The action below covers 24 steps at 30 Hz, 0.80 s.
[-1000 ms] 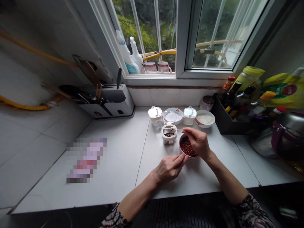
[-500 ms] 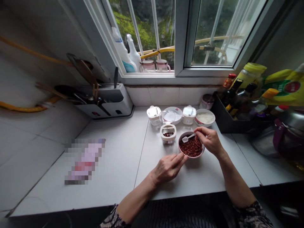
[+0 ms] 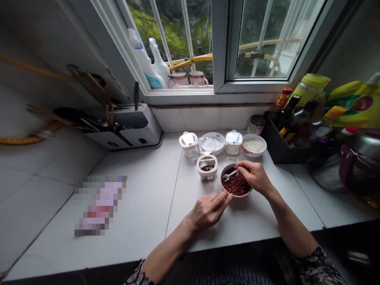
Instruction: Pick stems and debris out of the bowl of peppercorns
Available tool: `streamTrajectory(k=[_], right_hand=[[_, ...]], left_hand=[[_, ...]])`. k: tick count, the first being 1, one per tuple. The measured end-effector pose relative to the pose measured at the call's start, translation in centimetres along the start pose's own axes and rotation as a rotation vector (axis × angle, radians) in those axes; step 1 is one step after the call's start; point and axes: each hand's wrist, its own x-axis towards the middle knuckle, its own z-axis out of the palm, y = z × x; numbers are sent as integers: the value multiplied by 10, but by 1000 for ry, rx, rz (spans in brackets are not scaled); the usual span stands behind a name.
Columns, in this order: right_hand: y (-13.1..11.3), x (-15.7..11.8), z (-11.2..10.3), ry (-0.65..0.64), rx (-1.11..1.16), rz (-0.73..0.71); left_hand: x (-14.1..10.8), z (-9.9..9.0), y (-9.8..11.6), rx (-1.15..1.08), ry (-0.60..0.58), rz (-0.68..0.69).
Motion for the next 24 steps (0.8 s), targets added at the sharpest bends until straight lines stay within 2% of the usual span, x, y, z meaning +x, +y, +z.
streamTrajectory(k=[5,13,24], right_hand=[[4,1,-1,14,107,92],[5,1,-3,26,-11,39],[4,2,-5,23,67,80]], left_hand=[[2,-1,0,1,2,2],[2,-1,0,5,4,-2],[-3,1,0,4,-27,-2]])
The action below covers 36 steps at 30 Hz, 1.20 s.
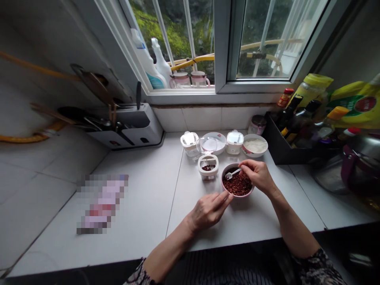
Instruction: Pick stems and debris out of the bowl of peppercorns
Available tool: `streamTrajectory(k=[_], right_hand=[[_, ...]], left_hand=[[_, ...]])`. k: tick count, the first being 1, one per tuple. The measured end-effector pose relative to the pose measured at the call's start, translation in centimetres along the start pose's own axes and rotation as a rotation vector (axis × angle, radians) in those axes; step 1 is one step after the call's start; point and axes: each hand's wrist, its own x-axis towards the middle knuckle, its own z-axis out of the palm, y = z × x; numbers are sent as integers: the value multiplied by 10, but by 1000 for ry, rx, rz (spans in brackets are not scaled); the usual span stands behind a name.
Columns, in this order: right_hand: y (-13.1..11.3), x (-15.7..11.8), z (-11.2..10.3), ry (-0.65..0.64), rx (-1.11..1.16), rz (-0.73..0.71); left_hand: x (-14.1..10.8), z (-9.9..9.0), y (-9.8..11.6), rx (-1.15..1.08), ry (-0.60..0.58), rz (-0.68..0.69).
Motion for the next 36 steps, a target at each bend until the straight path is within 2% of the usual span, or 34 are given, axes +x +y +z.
streamTrajectory(k=[14,24,32,36], right_hand=[[2,1,0,33,5,31],[3,5,-4,5,200,156],[-5,-1,-5,-128,4,1],[-5,0,-7,-107,110,103]], left_hand=[[0,0,0,0,2,0],[3,-2,0,-3,16,0],[5,-3,1,4,27,1],[4,-3,0,1,26,4]])
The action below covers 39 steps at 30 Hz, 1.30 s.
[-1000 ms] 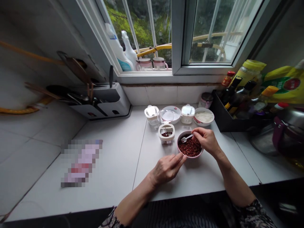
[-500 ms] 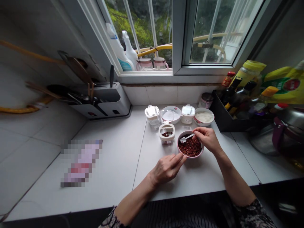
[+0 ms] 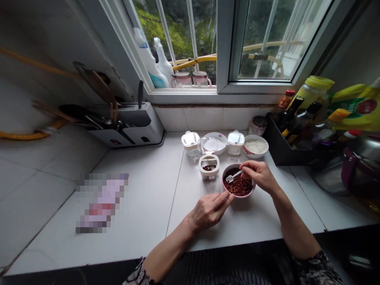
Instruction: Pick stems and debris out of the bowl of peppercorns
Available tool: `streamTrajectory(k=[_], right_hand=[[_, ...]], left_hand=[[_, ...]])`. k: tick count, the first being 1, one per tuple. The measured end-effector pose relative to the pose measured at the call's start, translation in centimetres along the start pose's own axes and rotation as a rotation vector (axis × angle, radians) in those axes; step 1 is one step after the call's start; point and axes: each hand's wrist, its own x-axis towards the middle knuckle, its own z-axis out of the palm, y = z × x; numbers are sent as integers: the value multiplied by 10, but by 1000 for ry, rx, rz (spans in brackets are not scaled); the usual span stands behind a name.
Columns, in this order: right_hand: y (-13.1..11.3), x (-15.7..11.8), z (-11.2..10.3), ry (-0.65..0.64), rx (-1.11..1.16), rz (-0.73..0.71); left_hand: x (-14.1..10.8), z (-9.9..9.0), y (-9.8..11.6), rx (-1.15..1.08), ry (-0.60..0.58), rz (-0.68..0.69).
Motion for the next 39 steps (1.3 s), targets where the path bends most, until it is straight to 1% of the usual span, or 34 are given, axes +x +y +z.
streamTrajectory(k=[4,9,13,16,19,25,34,39], right_hand=[[0,2,-2,20,123,73],[0,4,-3,32,190,130],[-1,3,-5,25,118,95],[-2,0,-3,-23,11,26],[0,-2,0,-60,-35,-19],[4,0,-3,-20,18,37],[2,0,-2,22,-39,14],[5,2,-3,-17,56,52]], left_hand=[[-2,1,0,0,-11,-4],[-1,1,0,1,-6,-6],[0,0,0,-8,6,-2],[-1,0,0,5,-1,-3],[-3,1,0,9,-20,-7],[-3,2,0,-13,-26,-13],[0,0,0,-8,-9,-7],[0,0,1,-3,-1,-9]])
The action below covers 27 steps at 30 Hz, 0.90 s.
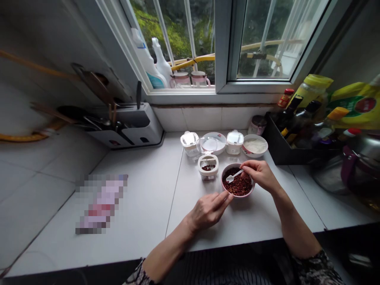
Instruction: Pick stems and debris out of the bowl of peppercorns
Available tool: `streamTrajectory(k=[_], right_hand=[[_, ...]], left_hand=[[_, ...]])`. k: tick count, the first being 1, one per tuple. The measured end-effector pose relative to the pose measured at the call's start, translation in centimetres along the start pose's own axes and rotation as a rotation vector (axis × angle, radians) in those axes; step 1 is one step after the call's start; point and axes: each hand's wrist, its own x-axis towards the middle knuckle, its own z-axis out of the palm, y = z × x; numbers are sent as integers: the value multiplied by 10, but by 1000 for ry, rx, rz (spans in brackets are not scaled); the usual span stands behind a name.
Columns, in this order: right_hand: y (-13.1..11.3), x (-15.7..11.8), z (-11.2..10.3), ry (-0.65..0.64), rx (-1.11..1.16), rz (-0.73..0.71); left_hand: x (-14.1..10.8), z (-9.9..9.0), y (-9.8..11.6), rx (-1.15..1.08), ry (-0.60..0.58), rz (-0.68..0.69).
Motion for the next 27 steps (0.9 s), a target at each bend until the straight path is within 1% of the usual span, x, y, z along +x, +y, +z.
streamTrajectory(k=[2,4,6,8,10,11,13,18,27], right_hand=[[0,0,-1,-13,19,18],[0,-1,-3,-27,-22,7],[-1,-2,-3,-43,-133,-58],[-1,-4,-1,-67,-253,-160],[-1,-5,1,-95,-324,-240],[0,-6,2,-100,-337,-255],[0,-5,2,-87,-328,-238],[0,-3,-1,-35,-220,-145],[-2,-2,-1,10,-220,-152]], left_hand=[[0,0,0,3,-7,-3],[-1,0,0,4,-15,-2],[-1,0,0,2,-17,0],[-1,0,-1,4,-9,3],[-1,0,-1,6,0,7],[-1,0,-1,5,0,8],[-1,1,0,2,-3,7],[-1,1,0,-9,3,5],[0,0,0,-7,-7,6]])
